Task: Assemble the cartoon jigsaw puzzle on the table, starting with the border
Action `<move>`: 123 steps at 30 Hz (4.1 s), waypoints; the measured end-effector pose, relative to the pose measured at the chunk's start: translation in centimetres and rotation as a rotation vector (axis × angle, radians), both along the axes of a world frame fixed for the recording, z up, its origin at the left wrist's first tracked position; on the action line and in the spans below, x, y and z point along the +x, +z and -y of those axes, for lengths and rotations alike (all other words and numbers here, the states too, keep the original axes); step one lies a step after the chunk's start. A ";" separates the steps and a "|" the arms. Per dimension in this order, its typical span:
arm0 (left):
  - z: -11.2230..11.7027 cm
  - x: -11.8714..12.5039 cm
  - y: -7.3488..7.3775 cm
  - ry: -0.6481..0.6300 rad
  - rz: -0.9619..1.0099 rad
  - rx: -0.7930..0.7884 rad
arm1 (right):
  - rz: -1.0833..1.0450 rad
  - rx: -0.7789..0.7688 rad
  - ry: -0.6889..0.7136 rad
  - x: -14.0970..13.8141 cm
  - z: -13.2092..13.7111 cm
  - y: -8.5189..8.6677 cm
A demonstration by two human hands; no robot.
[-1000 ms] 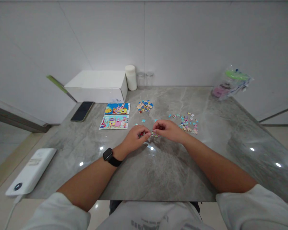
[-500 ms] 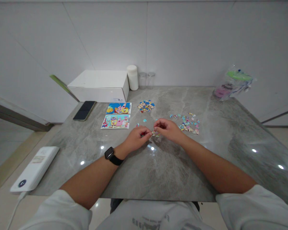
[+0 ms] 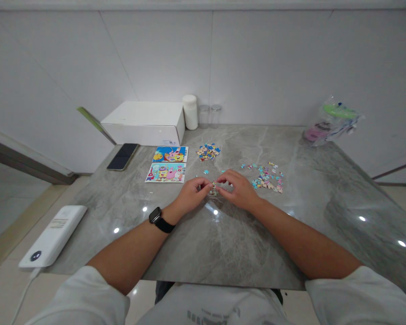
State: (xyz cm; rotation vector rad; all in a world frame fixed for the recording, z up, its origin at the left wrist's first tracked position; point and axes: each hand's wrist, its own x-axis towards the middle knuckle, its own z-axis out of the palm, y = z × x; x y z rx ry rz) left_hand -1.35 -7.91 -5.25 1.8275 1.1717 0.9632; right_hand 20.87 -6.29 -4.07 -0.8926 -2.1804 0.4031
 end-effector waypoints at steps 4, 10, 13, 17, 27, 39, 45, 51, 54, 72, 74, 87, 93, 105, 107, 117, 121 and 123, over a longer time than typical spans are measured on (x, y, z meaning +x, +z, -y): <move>0.0 0.0 -0.1 -0.008 0.004 -0.004 | 0.007 0.023 -0.008 0.1 -0.1 -0.2; -0.2 -0.3 -0.6 0.008 -0.023 0.182 | -0.002 0.056 -0.015 0.4 -0.4 -0.4; -0.2 -0.5 -0.6 -0.028 -0.083 0.299 | 0.002 0.061 -0.008 0.5 -0.6 -0.6; -0.4 -0.6 -0.6 -0.037 -0.107 0.351 | 0.011 0.064 0.021 0.6 -0.7 -0.6; -0.6 -0.6 -0.9 -0.051 -0.164 0.390 | 0.130 0.021 0.060 1.0 -0.9 -0.3; 0.1 -0.8 -0.4 -0.165 -0.516 0.354 | 0.552 -0.114 0.043 1.9 -1.1 0.6; 0.0 -0.8 -0.4 -0.214 -0.575 0.354 | 0.568 -0.140 0.024 1.3 -0.7 0.4; 0.0 -0.8 -0.3 -0.215 -0.595 0.362 | 0.578 -0.129 0.000 1.1 -0.4 0.4; -0.1 -0.9 -0.3 -0.217 -0.597 0.362 | 0.595 -0.130 -0.017 1.0 -0.3 0.4; 0.2 -0.6 -0.1 -0.231 -0.623 0.360 | 0.607 -0.127 0.001 1.5 -0.6 0.6; 0.3 -0.6 0.0 -0.232 -0.623 0.356 | 0.620 -0.130 -0.001 1.7 -0.7 0.7; 0.5 -0.2 -0.1 -0.232 -0.643 0.363 | 0.637 -0.154 0.008 1.8 -1.0 0.2; 0.7 -0.2 -0.1 -0.248 -0.700 0.412 | 0.624 -0.174 0.011 1.8 -1.1 0.2; 0.8 0.0 -0.2 -0.254 -0.754 0.440 | 0.682 -0.223 0.010 1.8 -1.1 0.5; 0.7 -0.1 -0.4 -0.252 -0.745 0.449 | 0.682 -0.225 0.010 1.8 -1.1 0.6; 0.5 -0.5 0.4 -0.182 -0.493 0.493 | 0.393 -0.183 -0.056 2.4 -0.9 4.0; 0.4 -0.8 0.9 -0.088 -0.325 0.476 | 0.192 -0.064 -0.158 5.0 -1.3 7.4; 0.3 -1.0 1.0 -0.047 -0.269 0.455 | 0.103 0.020 -0.253 6.9 -1.3 9.6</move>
